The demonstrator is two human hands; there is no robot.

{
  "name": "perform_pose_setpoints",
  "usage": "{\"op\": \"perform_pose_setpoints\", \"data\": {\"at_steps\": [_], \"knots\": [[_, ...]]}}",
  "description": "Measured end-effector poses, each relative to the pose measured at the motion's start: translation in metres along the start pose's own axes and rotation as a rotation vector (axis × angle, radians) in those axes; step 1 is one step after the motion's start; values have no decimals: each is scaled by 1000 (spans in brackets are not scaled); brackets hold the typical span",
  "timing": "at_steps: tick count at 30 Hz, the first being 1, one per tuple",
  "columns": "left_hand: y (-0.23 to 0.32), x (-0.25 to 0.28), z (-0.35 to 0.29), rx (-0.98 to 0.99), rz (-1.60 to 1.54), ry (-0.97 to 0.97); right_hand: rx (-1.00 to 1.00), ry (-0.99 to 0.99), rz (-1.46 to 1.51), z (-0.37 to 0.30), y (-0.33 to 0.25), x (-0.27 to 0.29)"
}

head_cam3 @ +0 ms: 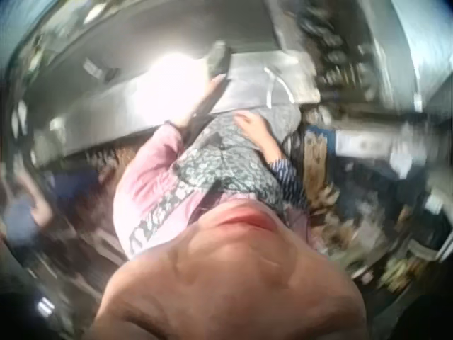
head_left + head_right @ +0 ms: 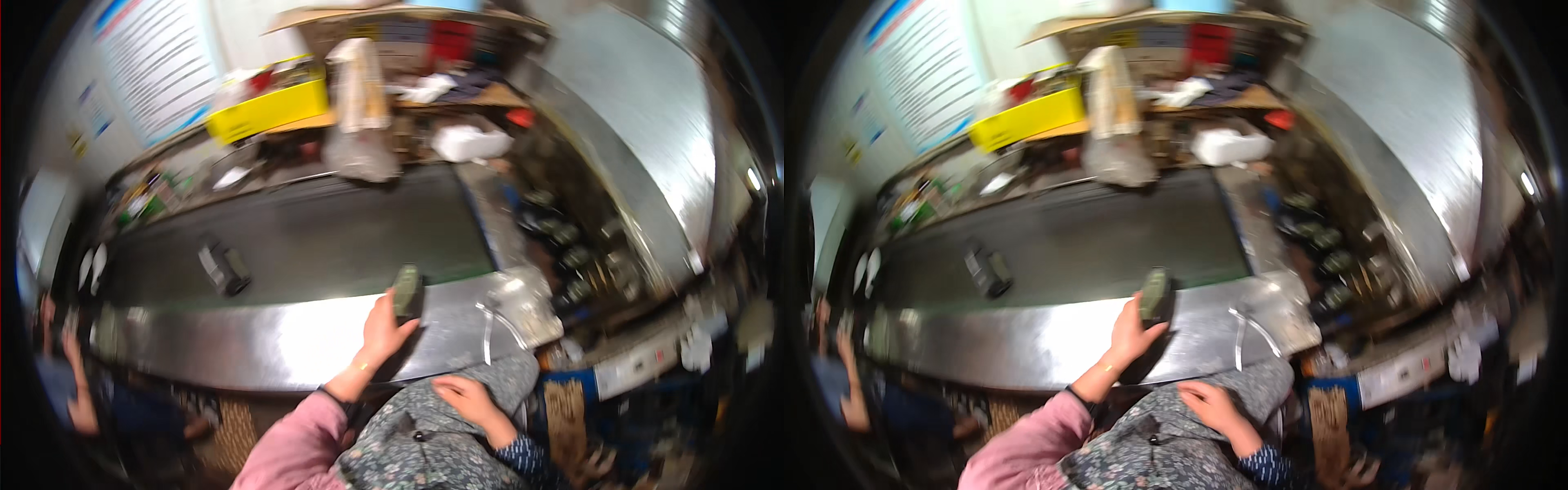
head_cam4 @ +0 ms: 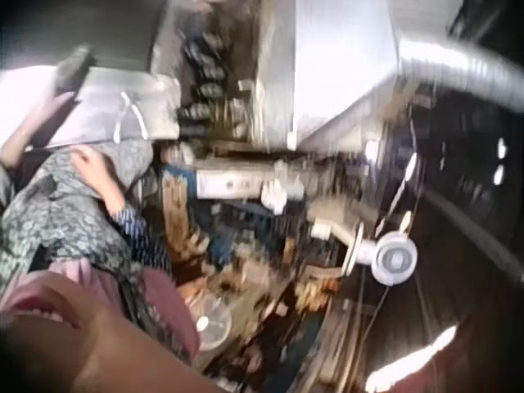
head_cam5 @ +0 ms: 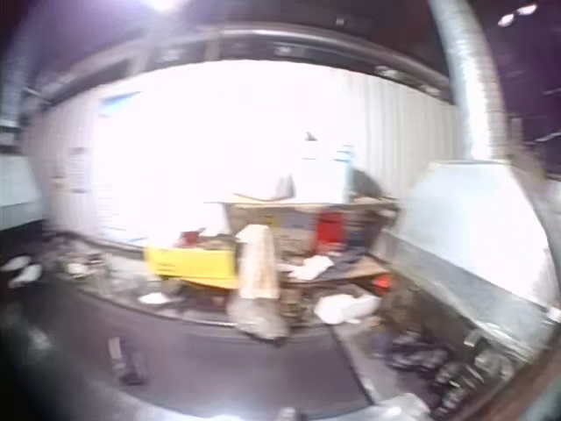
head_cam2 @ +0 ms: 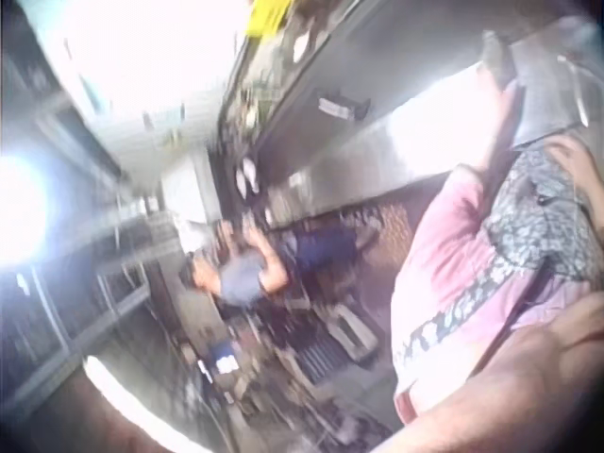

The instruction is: Operating a shoe assembly machine and processing shoes on a conveyor belt.

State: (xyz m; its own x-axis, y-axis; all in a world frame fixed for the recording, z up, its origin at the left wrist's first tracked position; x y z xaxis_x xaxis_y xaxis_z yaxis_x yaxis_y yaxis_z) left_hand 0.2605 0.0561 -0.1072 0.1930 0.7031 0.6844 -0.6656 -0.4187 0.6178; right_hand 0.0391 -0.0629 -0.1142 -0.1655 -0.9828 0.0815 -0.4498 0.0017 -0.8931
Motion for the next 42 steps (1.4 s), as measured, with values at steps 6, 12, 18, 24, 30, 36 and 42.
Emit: {"op": "perform_pose_setpoints", "data": {"at_steps": [6, 12, 18, 24, 30, 36, 42], "knots": [[13, 3, -7, 387, -615, 107, 44, 105, 304, -14, 20, 27], [149, -31, -48, 464, -1408, -88, 152, 170, 819, -68, -60, 34], [191, -42, -69, 20, -1395, -921, 262, 662, 667, -235, -75, 141], [137, -67, -104, 392, -1139, -833, 204, 1468, 159, -412, -32, 238], [148, -81, -100, 410, -1127, -759, -68, 2000, -194, -569, 14, 295], [161, -85, -103, 393, -1178, -692, -213, 1955, -37, -573, 17, 333], [157, -78, -111, 394, -1148, -656, -905, 1627, -620, -522, 6, 334]]}}
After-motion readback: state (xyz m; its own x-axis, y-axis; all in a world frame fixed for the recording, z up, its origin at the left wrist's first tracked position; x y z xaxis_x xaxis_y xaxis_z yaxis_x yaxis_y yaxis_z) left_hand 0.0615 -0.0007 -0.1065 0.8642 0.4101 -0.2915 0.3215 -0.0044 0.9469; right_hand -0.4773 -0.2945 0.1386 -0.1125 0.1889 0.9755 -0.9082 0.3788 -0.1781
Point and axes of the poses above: each hand's wrist, its own z-axis towards the middle knuckle, its own x-axis out of the back of the hand, y = z × x, the point moved 4 cm from there along z, towards the middle knuckle, and after that the axes turned 11 degrees about -x, right-handed, at the moved point
